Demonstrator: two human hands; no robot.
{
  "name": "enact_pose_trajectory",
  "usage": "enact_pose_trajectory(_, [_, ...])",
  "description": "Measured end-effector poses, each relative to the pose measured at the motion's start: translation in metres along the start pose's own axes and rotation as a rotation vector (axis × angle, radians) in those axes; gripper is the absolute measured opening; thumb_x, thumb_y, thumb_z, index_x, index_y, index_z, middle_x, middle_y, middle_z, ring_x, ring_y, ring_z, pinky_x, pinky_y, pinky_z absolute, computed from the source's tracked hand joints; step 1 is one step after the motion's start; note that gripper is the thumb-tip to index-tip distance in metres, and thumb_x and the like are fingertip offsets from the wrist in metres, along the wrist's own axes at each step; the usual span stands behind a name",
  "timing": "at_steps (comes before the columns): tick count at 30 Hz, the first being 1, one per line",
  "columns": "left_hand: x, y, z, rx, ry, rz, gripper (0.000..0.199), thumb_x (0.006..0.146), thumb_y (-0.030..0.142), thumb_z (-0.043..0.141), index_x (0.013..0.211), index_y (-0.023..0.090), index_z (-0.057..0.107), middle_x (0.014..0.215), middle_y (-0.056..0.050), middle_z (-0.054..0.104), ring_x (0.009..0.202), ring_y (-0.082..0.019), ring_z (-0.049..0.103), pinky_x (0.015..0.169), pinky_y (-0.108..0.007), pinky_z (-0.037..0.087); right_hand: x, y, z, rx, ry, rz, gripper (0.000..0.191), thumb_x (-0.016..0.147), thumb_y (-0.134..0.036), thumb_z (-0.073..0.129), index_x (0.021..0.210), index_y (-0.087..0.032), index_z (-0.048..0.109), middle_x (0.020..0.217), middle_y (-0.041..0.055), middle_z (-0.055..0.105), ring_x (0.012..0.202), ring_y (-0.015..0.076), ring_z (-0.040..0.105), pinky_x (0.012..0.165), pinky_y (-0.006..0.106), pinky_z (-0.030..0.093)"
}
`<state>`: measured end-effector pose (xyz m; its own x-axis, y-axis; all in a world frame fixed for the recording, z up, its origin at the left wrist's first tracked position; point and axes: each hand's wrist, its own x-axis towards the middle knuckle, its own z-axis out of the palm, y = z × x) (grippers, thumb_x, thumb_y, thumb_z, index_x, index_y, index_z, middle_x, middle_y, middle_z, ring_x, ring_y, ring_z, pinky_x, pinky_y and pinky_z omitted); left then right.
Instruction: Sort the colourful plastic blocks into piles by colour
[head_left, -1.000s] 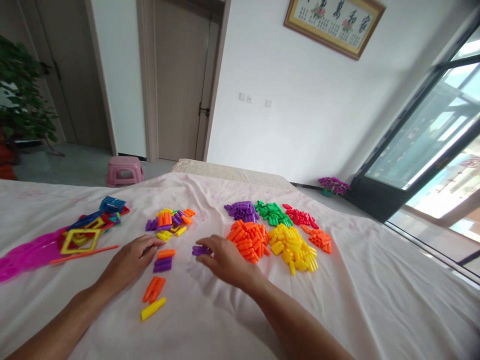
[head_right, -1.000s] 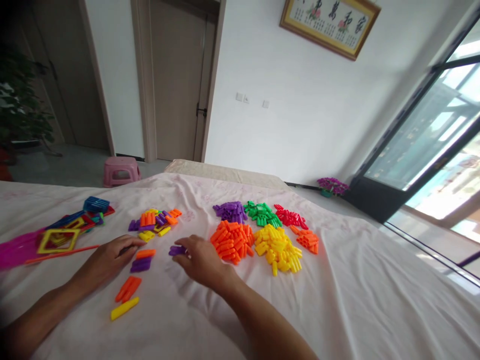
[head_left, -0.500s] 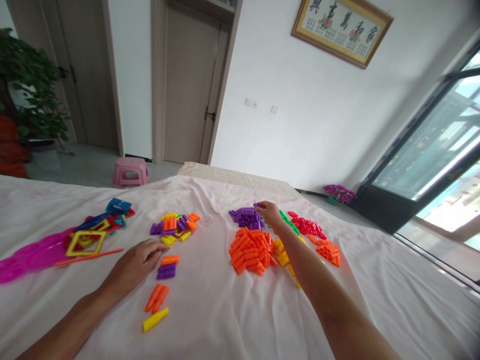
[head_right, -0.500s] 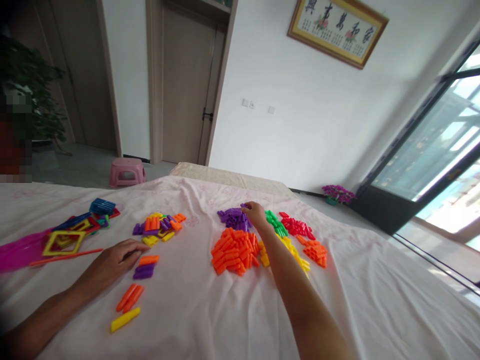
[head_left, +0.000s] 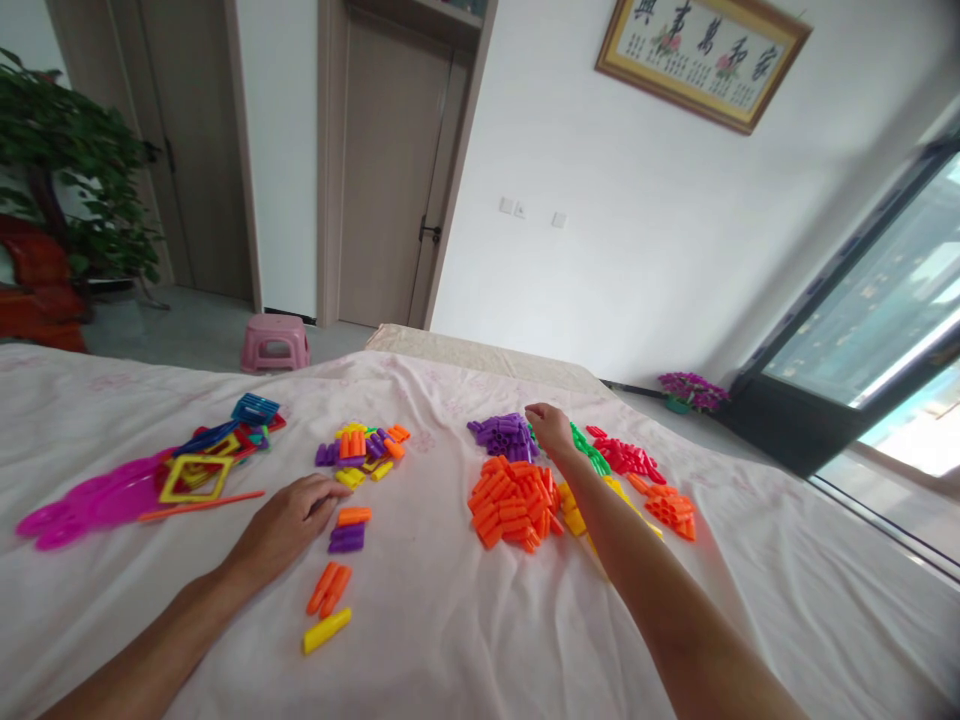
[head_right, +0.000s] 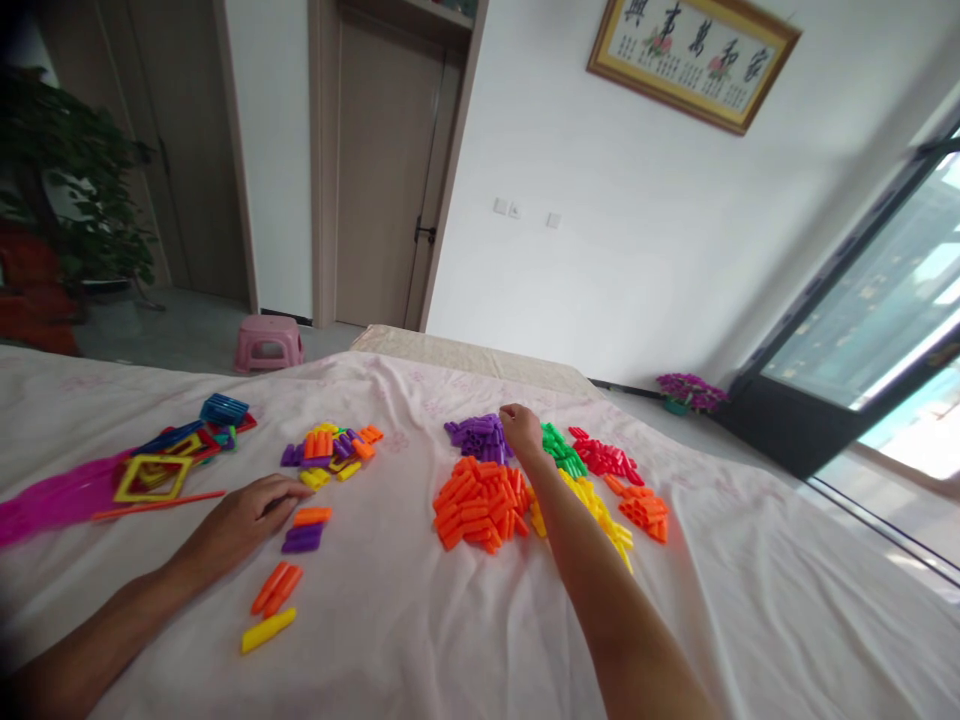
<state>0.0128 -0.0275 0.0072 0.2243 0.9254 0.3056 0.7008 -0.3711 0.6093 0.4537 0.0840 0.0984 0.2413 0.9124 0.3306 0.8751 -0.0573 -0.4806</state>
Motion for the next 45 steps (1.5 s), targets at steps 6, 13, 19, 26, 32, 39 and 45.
enact_pose_trajectory(6, [0.0, 0.005, -0.003, -0.033, -0.003, -0.023, 0.033, 0.09, 0.03, 0.044, 0.102, 0.023, 0.074, 0.112, -0.004, 0.073, 0.106, -0.021, 0.067, 0.093, -0.032, 0.05, -0.05, -0.067, 0.011, 0.175, -0.11, -0.257, 0.026, 0.09, -0.026, 0.055, 0.106, -0.02, 0.076, 0.105, 0.0052, 0.076, 0.096, 0.019, 0.068, 0.087, 0.027, 0.05])
enact_pose_trajectory(13, [-0.001, 0.005, -0.004, -0.06, 0.049, -0.055, 0.033, 0.091, 0.033, 0.044, 0.102, 0.023, 0.073, 0.111, -0.004, 0.074, 0.106, -0.022, 0.067, 0.094, -0.033, 0.05, -0.162, -0.154, 0.05, 0.326, -0.47, -0.68, 0.022, 0.09, -0.018, 0.061, 0.107, -0.022, 0.074, 0.105, 0.0038, 0.074, 0.092, 0.0158, 0.067, 0.086, 0.026, 0.05])
enact_pose_trajectory(19, [-0.002, 0.006, -0.005, -0.079, 0.073, -0.061, 0.032, 0.089, 0.033, 0.045, 0.102, 0.024, 0.073, 0.111, -0.003, 0.075, 0.105, -0.021, 0.067, 0.093, -0.032, 0.05, -0.197, -0.185, 0.064, 0.063, -0.587, -0.813, 0.023, 0.092, -0.027, 0.065, 0.114, -0.024, 0.07, 0.109, 0.0056, 0.068, 0.102, 0.0192, 0.062, 0.089, 0.028, 0.047])
enact_pose_trajectory(26, [-0.001, 0.005, -0.006, -0.076, 0.068, -0.063, 0.033, 0.09, 0.034, 0.044, 0.104, 0.023, 0.073, 0.111, -0.004, 0.075, 0.105, -0.022, 0.068, 0.093, -0.034, 0.05, -0.2, -0.19, 0.065, -0.137, -0.583, -0.791, 0.02, 0.092, -0.024, 0.057, 0.109, -0.02, 0.067, 0.108, 0.0091, 0.064, 0.101, 0.0217, 0.061, 0.082, 0.029, 0.047])
enact_pose_trajectory(32, [-0.001, 0.005, -0.005, -0.079, 0.064, -0.089, 0.034, 0.09, 0.036, 0.045, 0.104, 0.024, 0.073, 0.112, -0.003, 0.075, 0.106, -0.022, 0.068, 0.092, -0.032, 0.051, -0.183, -0.176, 0.058, 0.107, -0.481, -0.647, 0.034, 0.089, -0.019, 0.055, 0.121, -0.022, 0.064, 0.102, 0.0044, 0.073, 0.089, 0.0171, 0.066, 0.08, 0.025, 0.047])
enact_pose_trajectory(39, [-0.001, 0.006, -0.005, -0.065, 0.046, -0.123, 0.033, 0.09, 0.034, 0.045, 0.104, 0.024, 0.073, 0.113, -0.002, 0.075, 0.106, -0.022, 0.068, 0.091, -0.032, 0.05, -0.102, -0.141, 0.03, 0.125, -0.303, -0.364, 0.018, 0.086, -0.024, 0.06, 0.097, -0.02, 0.074, 0.089, 0.0019, 0.076, 0.081, 0.0158, 0.067, 0.07, 0.023, 0.044])
enact_pose_trajectory(45, [0.0, 0.004, -0.005, -0.051, 0.033, -0.102, 0.034, 0.091, 0.032, 0.043, 0.105, 0.024, 0.072, 0.115, -0.003, 0.074, 0.108, -0.021, 0.067, 0.093, -0.032, 0.049, -0.053, -0.105, 0.029, -0.201, -0.207, -0.151, 0.03, 0.086, -0.022, 0.058, 0.111, -0.022, 0.073, 0.102, 0.0052, 0.077, 0.092, 0.0175, 0.07, 0.073, 0.023, 0.044])
